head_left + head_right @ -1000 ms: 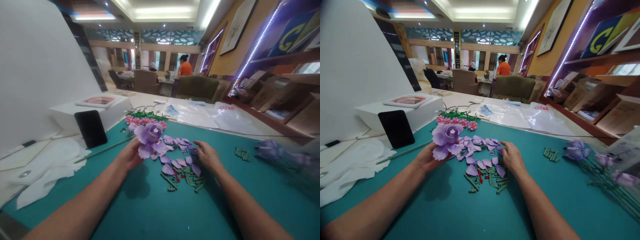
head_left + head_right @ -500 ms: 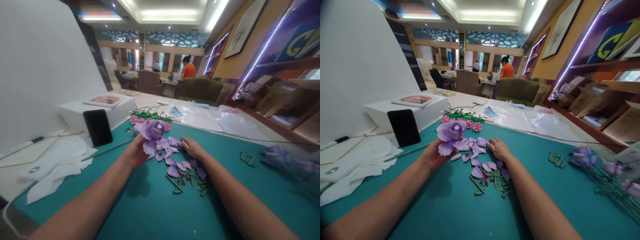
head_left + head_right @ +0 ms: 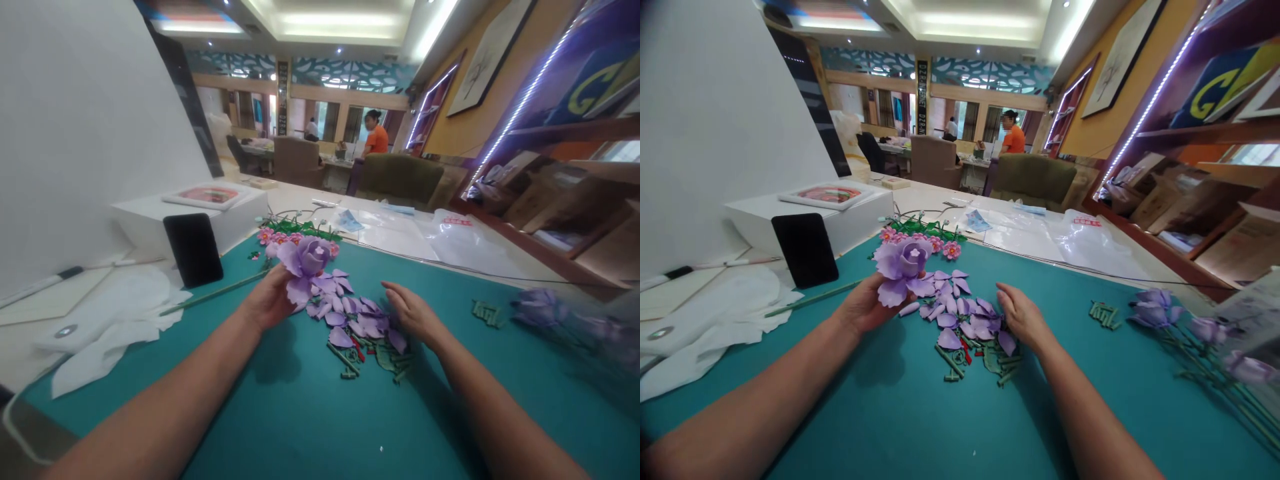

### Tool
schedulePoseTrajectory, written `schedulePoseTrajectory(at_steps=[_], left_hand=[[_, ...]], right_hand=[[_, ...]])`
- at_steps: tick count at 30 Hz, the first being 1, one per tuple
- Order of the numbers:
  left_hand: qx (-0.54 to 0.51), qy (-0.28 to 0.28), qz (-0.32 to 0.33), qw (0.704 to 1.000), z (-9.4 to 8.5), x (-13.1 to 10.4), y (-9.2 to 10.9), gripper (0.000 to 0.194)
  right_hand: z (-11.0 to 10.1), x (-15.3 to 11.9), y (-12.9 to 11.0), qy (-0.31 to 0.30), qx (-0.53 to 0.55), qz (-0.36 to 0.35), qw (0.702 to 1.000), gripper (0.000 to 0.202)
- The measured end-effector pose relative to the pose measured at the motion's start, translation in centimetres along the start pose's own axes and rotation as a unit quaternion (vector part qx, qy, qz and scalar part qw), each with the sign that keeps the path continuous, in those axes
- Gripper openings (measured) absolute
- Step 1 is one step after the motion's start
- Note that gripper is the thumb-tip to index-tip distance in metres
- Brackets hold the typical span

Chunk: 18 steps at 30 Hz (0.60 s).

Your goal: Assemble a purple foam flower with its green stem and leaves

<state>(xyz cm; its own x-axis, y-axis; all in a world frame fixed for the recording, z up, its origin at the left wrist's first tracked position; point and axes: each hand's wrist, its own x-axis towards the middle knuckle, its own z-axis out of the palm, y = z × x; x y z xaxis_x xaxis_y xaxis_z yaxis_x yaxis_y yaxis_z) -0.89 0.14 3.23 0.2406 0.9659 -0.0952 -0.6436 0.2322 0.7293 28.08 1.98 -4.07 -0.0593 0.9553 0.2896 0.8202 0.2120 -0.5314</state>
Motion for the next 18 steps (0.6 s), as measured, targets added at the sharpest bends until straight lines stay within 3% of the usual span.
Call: schedulePoseTrajectory(at_steps=[3,6,12,18], left_hand=[[0.009,0.002,-0.001,1.000,-0.2,0.2,-0.2,0.021],[0.015,0.004,-0.009,1.000,-0.3,0.3,-0.4,0.025],[0.021,-0.001,-0.008,1.000,-0.1,0.2,-0.4,0.022],[0.037,-0.015,-0.012,0.999,-0.1,0.1,-0.6,0.020]], right_hand=[[0.2,-0.3,2.2,0.044,-0.037,0.035,0.998,0.048],[1.6,-1.0,3.0,0.065,-0.064,0.056,0.994,0.047],[3.6,-1.7,0.9,0.051,-0.047,0.028,0.997,0.050],[1.2,0.1,-1.2,0.006,-0.075,-0.031,0.997,0.029]])
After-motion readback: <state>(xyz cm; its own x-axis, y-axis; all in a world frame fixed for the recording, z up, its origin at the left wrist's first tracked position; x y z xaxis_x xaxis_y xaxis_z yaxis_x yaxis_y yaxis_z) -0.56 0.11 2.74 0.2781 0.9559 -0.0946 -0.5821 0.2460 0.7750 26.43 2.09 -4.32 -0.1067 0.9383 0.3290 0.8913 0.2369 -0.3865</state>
